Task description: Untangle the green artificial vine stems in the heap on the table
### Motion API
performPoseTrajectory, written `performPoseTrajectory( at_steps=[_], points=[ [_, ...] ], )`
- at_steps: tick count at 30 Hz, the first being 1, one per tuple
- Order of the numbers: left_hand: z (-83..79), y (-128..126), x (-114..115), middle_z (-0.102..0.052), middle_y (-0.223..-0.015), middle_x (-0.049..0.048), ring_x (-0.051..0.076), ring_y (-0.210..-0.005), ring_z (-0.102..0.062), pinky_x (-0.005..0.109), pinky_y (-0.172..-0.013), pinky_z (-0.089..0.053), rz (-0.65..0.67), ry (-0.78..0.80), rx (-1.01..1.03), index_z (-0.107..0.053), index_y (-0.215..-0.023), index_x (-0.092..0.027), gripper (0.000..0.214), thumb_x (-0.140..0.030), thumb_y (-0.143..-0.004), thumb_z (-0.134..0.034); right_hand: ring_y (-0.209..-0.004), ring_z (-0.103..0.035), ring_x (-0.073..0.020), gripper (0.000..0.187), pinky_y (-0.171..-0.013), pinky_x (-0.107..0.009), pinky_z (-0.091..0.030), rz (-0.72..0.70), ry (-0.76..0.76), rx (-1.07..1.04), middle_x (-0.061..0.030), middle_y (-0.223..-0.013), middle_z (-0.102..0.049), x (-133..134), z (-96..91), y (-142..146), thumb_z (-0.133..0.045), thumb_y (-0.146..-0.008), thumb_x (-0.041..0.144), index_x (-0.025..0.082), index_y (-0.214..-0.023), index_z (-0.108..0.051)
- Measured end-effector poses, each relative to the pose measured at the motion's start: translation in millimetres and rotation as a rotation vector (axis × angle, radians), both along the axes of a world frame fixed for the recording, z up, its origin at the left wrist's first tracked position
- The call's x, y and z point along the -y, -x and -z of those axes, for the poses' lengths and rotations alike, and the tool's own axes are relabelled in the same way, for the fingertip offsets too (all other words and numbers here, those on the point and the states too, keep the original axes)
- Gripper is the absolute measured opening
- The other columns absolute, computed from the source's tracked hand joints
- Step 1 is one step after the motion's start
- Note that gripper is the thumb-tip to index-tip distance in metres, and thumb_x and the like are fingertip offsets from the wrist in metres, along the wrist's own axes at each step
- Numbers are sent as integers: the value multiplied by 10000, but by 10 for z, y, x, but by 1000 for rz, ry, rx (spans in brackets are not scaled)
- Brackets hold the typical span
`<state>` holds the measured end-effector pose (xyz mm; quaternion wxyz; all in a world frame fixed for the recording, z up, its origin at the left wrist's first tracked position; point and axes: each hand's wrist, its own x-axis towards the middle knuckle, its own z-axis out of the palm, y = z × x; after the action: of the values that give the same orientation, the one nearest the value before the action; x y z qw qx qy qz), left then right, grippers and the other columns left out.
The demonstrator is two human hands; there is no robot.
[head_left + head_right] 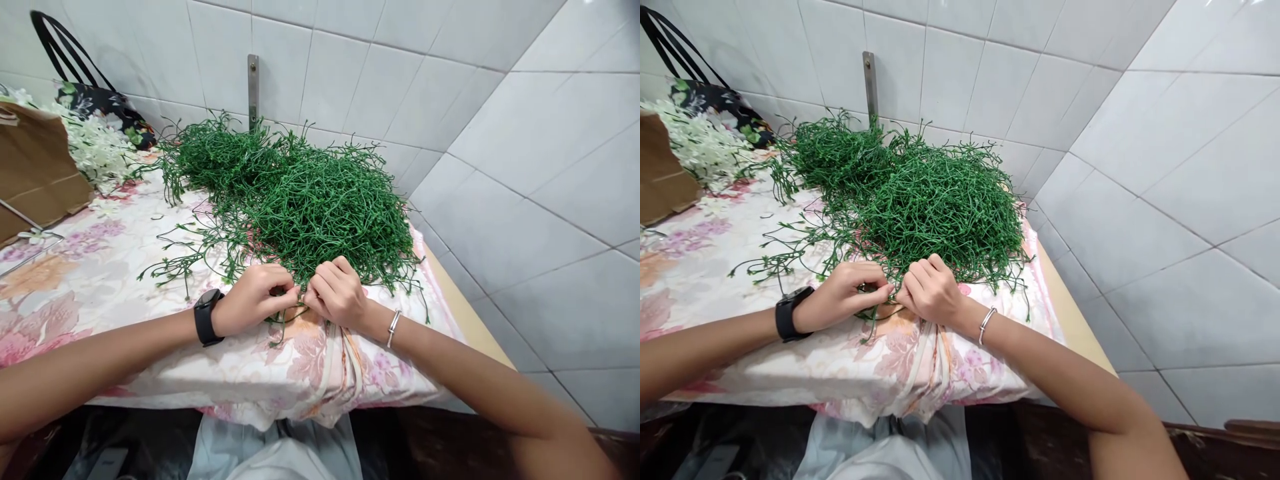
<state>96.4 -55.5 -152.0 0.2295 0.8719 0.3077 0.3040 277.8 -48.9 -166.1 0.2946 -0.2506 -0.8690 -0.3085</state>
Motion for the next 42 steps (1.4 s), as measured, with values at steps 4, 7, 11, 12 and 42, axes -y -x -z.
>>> performPoseTrajectory(
  at_steps=[4, 7, 11, 12, 42],
  points=[
    [14, 1, 29, -437, -564, -25, 72, -556, -397, 204, -547, -291, -12, 34, 4, -487, -575, -129, 238, -180, -807, -459, -546, -311, -110, 215, -554, -268, -265, 7, 12, -1, 10, -504, -355, 11, 13, -7, -442, -726, 145, 175, -516, -407],
    [41, 6, 45, -436, -570, -20, 79, -563, -392, 211, -554, -295, -26, 13, 18, -484, -589, -134, 246, -198, -823, -437, -552, -311, -110, 209, -560, -271, -263, 9, 20, -16, 9, -509, -354, 11, 30, -12, -441, -724, 144, 174, -520, -408],
    [85, 4, 48, -430, -583, -15, 85, -575, -379, 217, -566, -302, -32, -39, 53, -466, -607, -139, 248, -213, -838, -415, -559, -308, -106, 202, -564, -270, -254, 17, 40, -43, 12, -517, -348, 6, 46, -17, -452, -718, 139, 167, -523, -408],
    [93, 3, 47, -427, -583, -15, 85, -575, -376, 217, -565, -301, -34, -47, 55, -463, -609, -140, 246, -212, -839, -414, -561, -308, -105, 203, -566, -270, -252, 19, 44, -49, 13, -517, -344, 5, 47, -18, -451, -720, 138, 165, -523, -408],
    [153, 32, 109, -381, -583, -18, 87, -581, -339, 225, -565, -275, -30, -90, 64, -404, -590, -143, 258, -183, -845, -400, -565, -309, -105, 238, -593, -278, -241, 73, 128, -89, 18, -521, -352, 21, 43, -74, -412, -764, 142, 169, -530, -376]
  ],
)
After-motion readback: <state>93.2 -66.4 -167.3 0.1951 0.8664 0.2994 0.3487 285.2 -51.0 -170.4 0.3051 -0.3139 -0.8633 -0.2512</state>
